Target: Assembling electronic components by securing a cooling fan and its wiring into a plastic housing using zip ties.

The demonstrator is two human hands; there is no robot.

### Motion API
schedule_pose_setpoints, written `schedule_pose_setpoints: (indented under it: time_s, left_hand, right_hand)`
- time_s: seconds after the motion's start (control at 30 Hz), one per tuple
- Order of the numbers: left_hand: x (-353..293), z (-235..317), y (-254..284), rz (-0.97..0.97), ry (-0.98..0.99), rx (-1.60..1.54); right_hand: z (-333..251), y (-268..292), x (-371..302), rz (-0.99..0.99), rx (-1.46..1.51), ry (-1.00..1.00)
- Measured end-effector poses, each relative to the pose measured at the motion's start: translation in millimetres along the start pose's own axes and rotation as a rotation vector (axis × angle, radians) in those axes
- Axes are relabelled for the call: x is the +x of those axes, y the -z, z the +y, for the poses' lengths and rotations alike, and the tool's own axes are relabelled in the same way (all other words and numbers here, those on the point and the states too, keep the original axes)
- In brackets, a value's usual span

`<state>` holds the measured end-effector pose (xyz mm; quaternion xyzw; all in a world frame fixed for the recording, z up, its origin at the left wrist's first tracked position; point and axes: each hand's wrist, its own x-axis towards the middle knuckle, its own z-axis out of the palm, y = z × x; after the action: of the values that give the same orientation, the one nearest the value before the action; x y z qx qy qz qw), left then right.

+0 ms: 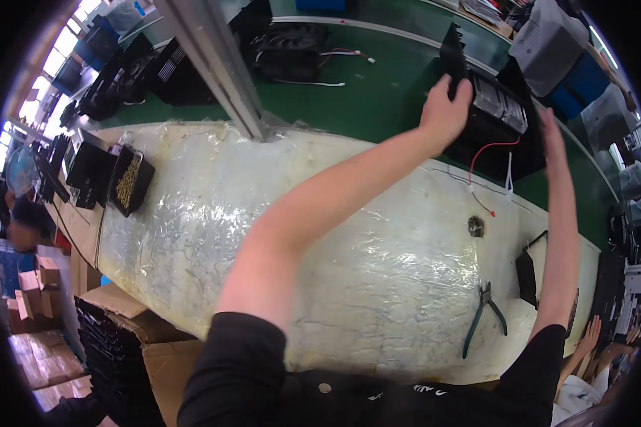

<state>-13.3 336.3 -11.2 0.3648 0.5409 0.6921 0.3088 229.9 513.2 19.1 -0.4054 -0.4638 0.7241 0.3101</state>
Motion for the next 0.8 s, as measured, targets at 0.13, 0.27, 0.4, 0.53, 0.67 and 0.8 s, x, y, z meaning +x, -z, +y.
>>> schedule_pose_setpoints:
  time_s: [0.13,0.27,0.4,0.53,0.67,0.8]
  left_hand:
    - [-128,44,102,-0.416,-0.139,0.291]
    - [-206,34,171,-0.555,0.168,0.221]
    - [-208,19,184,-0.546,0.001,0.195]
    - [-195,19,188,-0.645,0.131,0.092]
    - [-194,20,189,-0.616,-0.017,0.095]
    - [-193,23,194,-0.609,-0.012,0.083]
  right_hand:
    - [-41,-104,-51,0.219,-0.519,0.634]
    - [6,-270,-43,-0.479,-0.598,0.397]
    - [69,-366,42,-0.390,-0.352,0.126]
    - [107,-408,132,-0.169,-0.179,-0.007]
    - [94,-420,174,-0.284,-0.140,-0.364]
    - [82,-425,160,-0.404,-0.162,-0.469]
